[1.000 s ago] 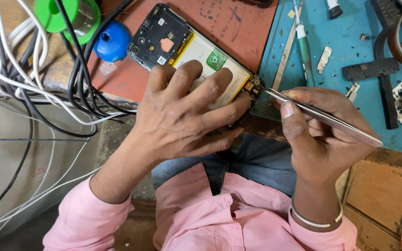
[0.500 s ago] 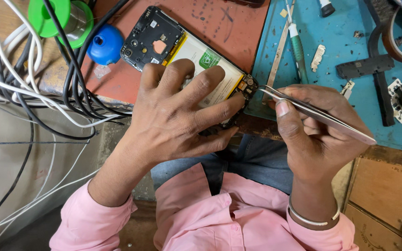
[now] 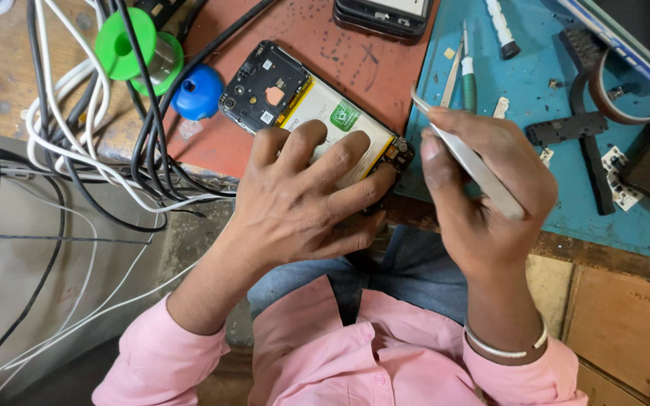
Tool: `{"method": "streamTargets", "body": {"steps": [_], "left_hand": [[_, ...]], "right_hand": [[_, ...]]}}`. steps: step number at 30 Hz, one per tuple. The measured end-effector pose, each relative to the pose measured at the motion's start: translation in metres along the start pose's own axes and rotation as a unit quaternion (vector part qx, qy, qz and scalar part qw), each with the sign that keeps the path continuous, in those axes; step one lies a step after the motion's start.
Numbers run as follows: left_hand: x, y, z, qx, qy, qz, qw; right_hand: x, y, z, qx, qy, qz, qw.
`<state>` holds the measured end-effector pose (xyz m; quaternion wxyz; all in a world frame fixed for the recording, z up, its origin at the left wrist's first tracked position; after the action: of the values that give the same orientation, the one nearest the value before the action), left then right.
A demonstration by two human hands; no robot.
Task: The person pries the battery out of an opened smartphone using a metal pry tool, then uses a screwdriver to work on the phone's back cover and internal components on the workbench. They handle the phone body, battery, and a small removed part while seated at the repair bench.
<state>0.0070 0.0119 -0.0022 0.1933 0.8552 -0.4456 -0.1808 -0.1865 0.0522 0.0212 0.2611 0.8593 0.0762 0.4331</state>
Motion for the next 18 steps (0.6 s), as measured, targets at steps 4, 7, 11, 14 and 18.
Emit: {"method": "streamTargets", "body": {"steps": [4, 7, 11, 14, 18], "left_hand": [[-0.001, -0.007, 0.000, -0.071, -0.003, 0.017, 0.997], [0.000, -0.015, -0.005, -0.117, -0.014, 0.024, 0.993], [0.000, -0.031, -0.012, -0.152, -0.030, 0.026, 0.988], [-0.001, -0.043, -0.012, -0.182, -0.038, 0.019, 0.982], [-0.002, -0.054, -0.003, -0.233, -0.091, 0.008, 0.968]], "right_hand": [[0.014, 0.028, 0.006, 0.096, -0.039, -0.044, 0.994], [0.024, 0.046, 0.013, 0.128, -0.057, -0.098, 0.985], [0.026, 0.050, 0.015, 0.098, -0.153, -0.160, 0.970], [0.022, 0.030, 0.003, 0.044, -0.164, -0.143, 0.975], [0.003, -0.017, -0.007, 0.012, 0.139, 0.186, 0.973]]}}
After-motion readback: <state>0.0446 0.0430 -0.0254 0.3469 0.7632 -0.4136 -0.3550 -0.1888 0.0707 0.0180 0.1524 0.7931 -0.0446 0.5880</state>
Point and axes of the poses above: each hand's wrist, its own y-axis towards the middle knuckle, its own z-axis out of the palm, x = y × z, the point moved 3 cm from there along y, towards the middle knuckle, and after that the axes turned 1 degree about -z, right-handed, at the moved point
